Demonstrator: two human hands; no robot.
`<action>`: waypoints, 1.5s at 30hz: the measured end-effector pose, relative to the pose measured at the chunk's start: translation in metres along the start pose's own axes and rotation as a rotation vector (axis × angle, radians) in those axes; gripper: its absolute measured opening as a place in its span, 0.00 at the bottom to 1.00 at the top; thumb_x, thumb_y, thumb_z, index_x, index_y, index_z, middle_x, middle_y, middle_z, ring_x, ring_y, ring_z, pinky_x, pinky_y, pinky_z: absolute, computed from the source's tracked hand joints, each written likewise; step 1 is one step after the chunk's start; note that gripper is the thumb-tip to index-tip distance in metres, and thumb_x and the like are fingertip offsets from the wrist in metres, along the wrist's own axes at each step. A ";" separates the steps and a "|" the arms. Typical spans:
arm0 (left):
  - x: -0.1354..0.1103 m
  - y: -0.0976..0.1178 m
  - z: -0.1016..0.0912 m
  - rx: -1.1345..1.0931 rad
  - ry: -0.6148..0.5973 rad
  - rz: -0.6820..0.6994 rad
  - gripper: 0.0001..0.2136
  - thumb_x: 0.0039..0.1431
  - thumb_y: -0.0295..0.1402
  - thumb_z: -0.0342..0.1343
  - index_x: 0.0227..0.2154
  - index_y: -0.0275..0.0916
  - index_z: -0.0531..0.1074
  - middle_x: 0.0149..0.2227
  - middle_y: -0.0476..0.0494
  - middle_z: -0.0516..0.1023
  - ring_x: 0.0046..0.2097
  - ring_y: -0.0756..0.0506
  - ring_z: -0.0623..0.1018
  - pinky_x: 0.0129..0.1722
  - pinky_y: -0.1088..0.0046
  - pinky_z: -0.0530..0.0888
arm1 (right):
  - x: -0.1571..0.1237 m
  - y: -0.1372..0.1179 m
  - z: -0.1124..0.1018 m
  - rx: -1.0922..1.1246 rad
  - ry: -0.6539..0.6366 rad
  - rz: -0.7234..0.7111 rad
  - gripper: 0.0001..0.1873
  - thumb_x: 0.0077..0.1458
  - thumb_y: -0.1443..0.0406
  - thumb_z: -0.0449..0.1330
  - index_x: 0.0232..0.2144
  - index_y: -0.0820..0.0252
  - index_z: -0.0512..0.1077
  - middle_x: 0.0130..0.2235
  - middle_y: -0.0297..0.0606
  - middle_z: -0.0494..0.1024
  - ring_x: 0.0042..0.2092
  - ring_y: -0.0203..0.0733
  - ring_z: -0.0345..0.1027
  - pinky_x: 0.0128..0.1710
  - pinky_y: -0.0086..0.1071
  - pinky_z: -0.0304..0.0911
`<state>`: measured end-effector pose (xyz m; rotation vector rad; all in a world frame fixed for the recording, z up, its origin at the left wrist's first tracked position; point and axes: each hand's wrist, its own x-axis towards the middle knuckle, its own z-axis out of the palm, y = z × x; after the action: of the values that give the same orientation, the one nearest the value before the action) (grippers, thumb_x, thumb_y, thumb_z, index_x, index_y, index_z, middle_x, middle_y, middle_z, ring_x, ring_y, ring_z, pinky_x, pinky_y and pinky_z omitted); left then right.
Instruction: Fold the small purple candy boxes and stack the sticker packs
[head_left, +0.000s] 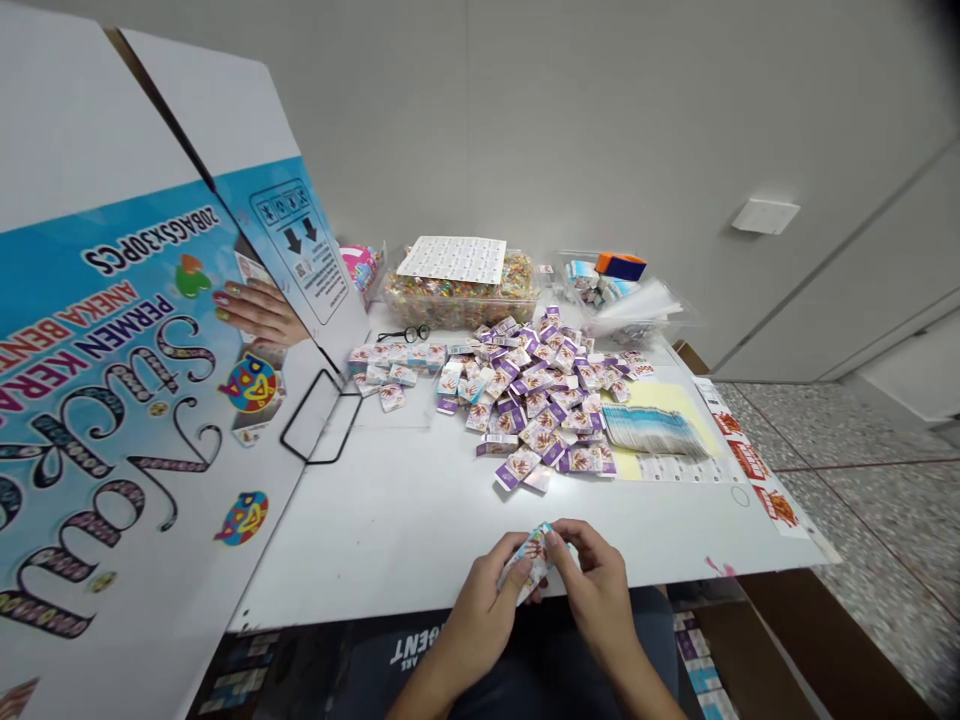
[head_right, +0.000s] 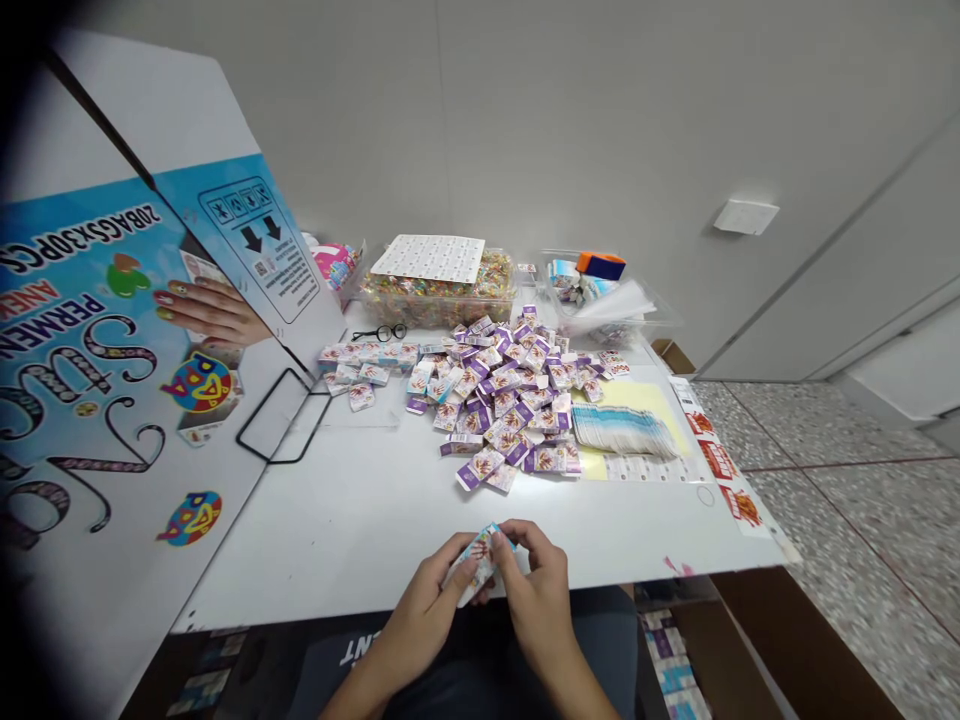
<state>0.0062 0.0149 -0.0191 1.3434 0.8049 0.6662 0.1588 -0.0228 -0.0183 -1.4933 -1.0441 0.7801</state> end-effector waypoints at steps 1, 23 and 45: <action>-0.001 0.001 -0.001 0.028 -0.008 0.003 0.17 0.71 0.44 0.47 0.51 0.39 0.72 0.32 0.48 0.76 0.36 0.46 0.75 0.42 0.70 0.71 | 0.000 0.000 0.001 0.050 0.008 0.059 0.14 0.58 0.54 0.65 0.34 0.59 0.80 0.31 0.40 0.83 0.34 0.46 0.77 0.34 0.33 0.72; 0.000 0.006 -0.020 -0.048 -0.035 -0.060 0.15 0.69 0.46 0.50 0.48 0.41 0.68 0.36 0.46 0.75 0.35 0.47 0.74 0.35 0.73 0.72 | -0.024 0.022 0.007 -0.029 -0.104 -0.305 0.20 0.61 0.61 0.63 0.55 0.48 0.76 0.57 0.44 0.78 0.57 0.54 0.74 0.55 0.51 0.70; 0.064 -0.015 -0.023 0.602 0.277 0.303 0.19 0.69 0.37 0.50 0.60 0.43 0.64 0.64 0.36 0.64 0.67 0.38 0.64 0.67 0.52 0.63 | 0.094 0.046 -0.152 -0.535 0.683 -0.199 0.22 0.60 0.51 0.56 0.41 0.62 0.78 0.46 0.50 0.81 0.49 0.54 0.74 0.52 0.45 0.66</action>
<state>0.0233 0.0779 -0.0422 1.9730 1.0897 0.9025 0.3412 0.0016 -0.0294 -1.8719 -0.8736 -0.1870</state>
